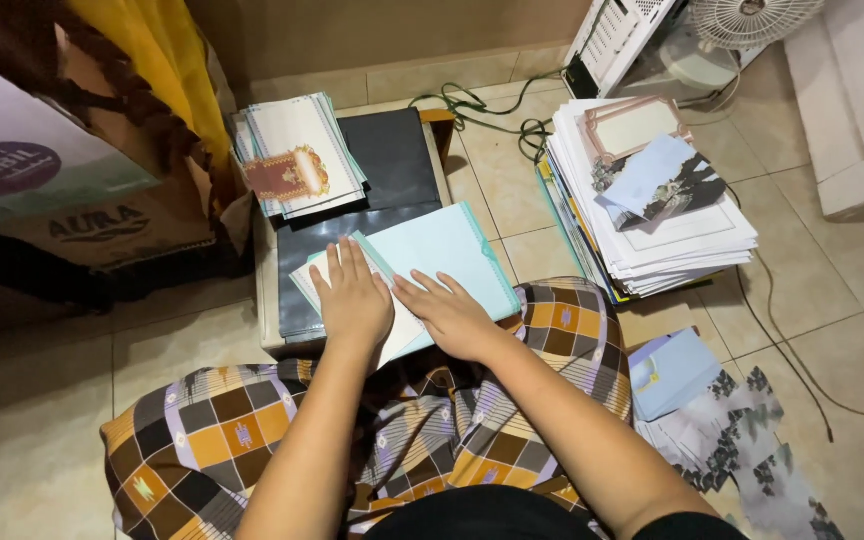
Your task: Inserting individual printed cards into plastic sleeves within a light blue folder.
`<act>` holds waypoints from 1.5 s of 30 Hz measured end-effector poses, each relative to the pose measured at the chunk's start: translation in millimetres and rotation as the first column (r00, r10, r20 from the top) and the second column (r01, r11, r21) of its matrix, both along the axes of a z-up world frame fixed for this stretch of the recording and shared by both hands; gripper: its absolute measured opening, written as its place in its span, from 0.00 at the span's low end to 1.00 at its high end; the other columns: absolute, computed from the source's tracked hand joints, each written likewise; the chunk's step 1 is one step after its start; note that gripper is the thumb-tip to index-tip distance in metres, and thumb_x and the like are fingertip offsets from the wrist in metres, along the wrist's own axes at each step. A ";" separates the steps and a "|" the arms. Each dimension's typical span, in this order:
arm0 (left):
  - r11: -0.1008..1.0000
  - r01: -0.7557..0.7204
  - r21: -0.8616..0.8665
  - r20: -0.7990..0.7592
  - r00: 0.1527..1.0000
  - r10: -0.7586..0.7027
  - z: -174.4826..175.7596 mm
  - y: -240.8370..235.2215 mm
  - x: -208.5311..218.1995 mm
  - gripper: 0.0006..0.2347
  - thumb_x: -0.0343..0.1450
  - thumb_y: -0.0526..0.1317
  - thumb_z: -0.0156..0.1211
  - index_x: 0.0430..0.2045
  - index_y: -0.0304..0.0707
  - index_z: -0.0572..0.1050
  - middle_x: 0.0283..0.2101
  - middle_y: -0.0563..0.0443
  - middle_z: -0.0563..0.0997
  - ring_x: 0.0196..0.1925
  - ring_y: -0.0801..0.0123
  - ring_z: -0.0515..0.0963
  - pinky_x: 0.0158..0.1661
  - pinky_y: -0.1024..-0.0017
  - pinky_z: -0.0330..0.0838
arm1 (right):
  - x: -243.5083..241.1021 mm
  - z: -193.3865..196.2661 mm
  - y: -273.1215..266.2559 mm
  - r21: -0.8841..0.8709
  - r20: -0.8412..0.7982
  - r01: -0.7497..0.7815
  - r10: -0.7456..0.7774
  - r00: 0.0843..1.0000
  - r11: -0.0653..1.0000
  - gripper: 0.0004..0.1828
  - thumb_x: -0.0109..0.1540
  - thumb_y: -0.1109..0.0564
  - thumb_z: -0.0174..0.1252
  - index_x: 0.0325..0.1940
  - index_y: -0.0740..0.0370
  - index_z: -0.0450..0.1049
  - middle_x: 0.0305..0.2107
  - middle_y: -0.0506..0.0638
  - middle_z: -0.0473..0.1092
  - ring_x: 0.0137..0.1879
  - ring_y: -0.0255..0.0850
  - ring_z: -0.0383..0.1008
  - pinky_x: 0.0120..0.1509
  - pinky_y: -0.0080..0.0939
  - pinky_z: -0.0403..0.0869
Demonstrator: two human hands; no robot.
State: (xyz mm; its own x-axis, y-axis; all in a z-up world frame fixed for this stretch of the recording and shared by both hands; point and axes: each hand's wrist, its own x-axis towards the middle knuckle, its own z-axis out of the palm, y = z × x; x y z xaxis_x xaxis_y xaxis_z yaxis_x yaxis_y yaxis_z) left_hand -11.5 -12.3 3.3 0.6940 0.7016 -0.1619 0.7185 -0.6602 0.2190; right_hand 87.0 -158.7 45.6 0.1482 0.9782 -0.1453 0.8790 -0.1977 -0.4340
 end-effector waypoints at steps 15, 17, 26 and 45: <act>0.974 0.192 -0.118 0.070 0.980 -0.185 41.3 -24.1 -18.5 0.17 0.75 0.48 0.42 0.56 0.47 0.71 0.76 0.33 0.53 0.79 0.43 0.44 0.70 0.37 0.34 | 28.8 -31.8 50.5 0.319 -0.734 0.555 -0.171 0.658 0.768 0.23 0.72 0.60 0.39 0.71 0.70 0.60 0.60 0.64 0.69 0.68 0.52 0.67 0.77 0.56 0.59; 0.970 0.221 -0.105 0.008 0.975 -0.221 32.9 -26.8 -19.9 0.18 0.75 0.51 0.44 0.56 0.48 0.70 0.74 0.34 0.56 0.78 0.45 0.49 0.69 0.34 0.35 | 31.0 -35.4 48.8 0.313 -0.755 0.566 -0.162 0.636 0.762 0.23 0.73 0.59 0.38 0.71 0.69 0.61 0.59 0.63 0.70 0.67 0.51 0.68 0.76 0.56 0.60; 0.965 0.207 -0.163 -0.216 0.946 -0.240 68.8 -61.7 -18.2 0.33 0.73 0.55 0.53 0.71 0.40 0.51 0.74 0.29 0.52 0.77 0.37 0.47 0.63 0.24 0.45 | 36.9 -38.4 52.3 0.306 -0.796 0.573 -0.126 0.592 0.760 0.22 0.74 0.56 0.37 0.68 0.68 0.65 0.53 0.61 0.73 0.62 0.49 0.73 0.74 0.55 0.62; 0.929 0.194 -0.313 0.012 0.980 -0.201 135.3 -33.3 -71.0 0.20 0.63 0.24 0.53 0.51 0.26 0.68 0.32 0.34 0.82 0.34 0.47 0.83 0.39 0.55 0.78 | 38.7 -42.9 59.2 0.193 -0.822 0.604 -0.208 0.530 0.773 0.19 0.68 0.60 0.46 0.61 0.68 0.69 0.51 0.56 0.74 0.59 0.41 0.73 0.65 0.37 0.69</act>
State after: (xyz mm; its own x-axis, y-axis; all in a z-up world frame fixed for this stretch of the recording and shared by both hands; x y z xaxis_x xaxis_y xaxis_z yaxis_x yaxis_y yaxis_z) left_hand -82.5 -45.6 138.6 0.8078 0.4627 -0.3652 0.5868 -0.6901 0.4237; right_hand 125.7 -99.5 2.6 0.5825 0.8128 -0.0107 0.0875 -0.0759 -0.9933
